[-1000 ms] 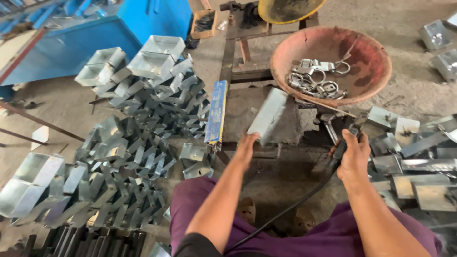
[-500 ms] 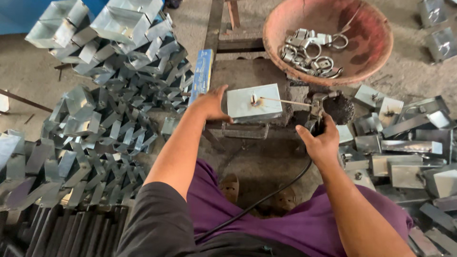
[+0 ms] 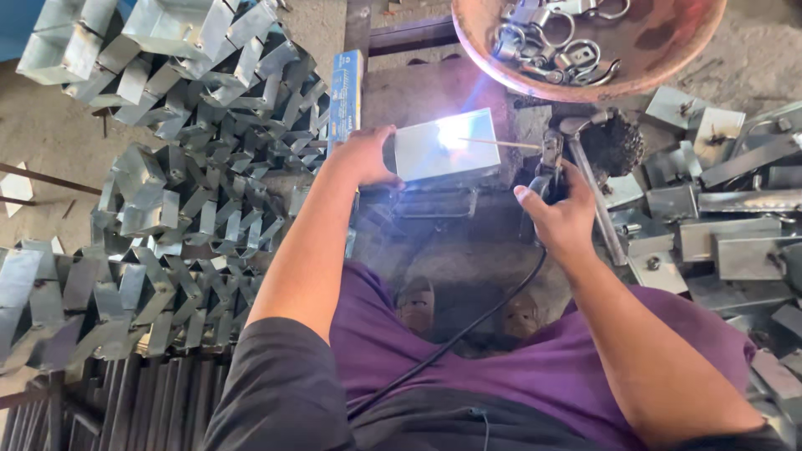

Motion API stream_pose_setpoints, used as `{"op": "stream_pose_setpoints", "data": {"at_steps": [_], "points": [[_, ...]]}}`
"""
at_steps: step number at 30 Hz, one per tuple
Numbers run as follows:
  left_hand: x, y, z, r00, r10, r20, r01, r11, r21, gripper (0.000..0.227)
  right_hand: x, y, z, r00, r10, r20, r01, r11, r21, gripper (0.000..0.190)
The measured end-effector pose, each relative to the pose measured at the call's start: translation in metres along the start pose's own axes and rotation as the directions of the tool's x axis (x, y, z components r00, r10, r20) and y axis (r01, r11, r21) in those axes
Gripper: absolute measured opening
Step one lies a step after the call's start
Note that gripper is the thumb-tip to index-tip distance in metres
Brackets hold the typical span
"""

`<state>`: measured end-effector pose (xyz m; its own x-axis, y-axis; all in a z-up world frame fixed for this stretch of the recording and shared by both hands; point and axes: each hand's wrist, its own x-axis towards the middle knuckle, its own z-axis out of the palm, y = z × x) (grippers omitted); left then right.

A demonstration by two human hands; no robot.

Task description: The person sits on the floor and repeatedly picks up metal plates and metal rings. They place the rings onto the plates and use a welding torch to attach them, creating sparks. The finished metal parts are then tossed into a pile on the floor.

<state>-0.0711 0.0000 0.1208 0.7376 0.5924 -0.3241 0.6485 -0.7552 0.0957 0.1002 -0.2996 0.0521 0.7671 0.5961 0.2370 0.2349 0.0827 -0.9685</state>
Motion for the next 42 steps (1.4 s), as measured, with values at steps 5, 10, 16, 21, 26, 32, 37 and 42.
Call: {"op": "stream_pose_setpoints", "data": {"at_steps": [5, 10, 16, 21, 26, 32, 37, 42], "points": [[0.002, -0.006, 0.005, 0.998, 0.027, -0.048, -0.028, 1.000, -0.007, 0.115, 0.000, 0.008, -0.001, 0.994, 0.104, 0.029, -0.105, 0.994, 0.034, 0.036], [0.001, 0.002, 0.001, 0.998, -0.065, 0.008, 0.065, 0.997, 0.032, 0.120, 0.003, 0.022, 0.002, 0.984, 0.177, 0.029, -0.178, 0.944, 0.279, 0.044], [0.002, 0.001, 0.000, 0.996, -0.079, 0.050, 0.079, 0.997, 0.011, 0.116, 0.002, 0.021, 0.000, 0.985, 0.173, 0.006, -0.171, 0.964, 0.205, 0.041], [0.003, -0.002, 0.005, 1.000, -0.017, -0.017, 0.016, 0.999, -0.051, 0.114, 0.002, 0.009, -0.001, 0.985, 0.168, 0.041, -0.173, 0.970, 0.173, 0.035], [0.002, -0.001, 0.004, 0.997, -0.075, 0.021, 0.075, 0.996, -0.042, 0.112, 0.001, 0.002, -0.003, 0.989, 0.143, 0.048, -0.150, 0.967, 0.204, 0.036], [0.004, -0.001, 0.004, 0.995, -0.089, 0.045, 0.092, 0.994, -0.061, 0.116, 0.002, 0.017, -0.002, 0.980, 0.195, 0.032, -0.198, 0.958, 0.208, 0.043], [0.008, -0.007, 0.010, 0.996, -0.077, 0.046, 0.079, 0.996, -0.047, 0.120, 0.004, 0.030, -0.002, 0.977, 0.197, 0.083, -0.214, 0.910, 0.356, 0.044], [0.007, -0.009, 0.013, 0.997, -0.078, 0.016, 0.079, 0.993, -0.088, 0.116, 0.002, 0.021, -0.002, 0.977, 0.202, 0.074, -0.215, 0.930, 0.299, 0.033]]}}
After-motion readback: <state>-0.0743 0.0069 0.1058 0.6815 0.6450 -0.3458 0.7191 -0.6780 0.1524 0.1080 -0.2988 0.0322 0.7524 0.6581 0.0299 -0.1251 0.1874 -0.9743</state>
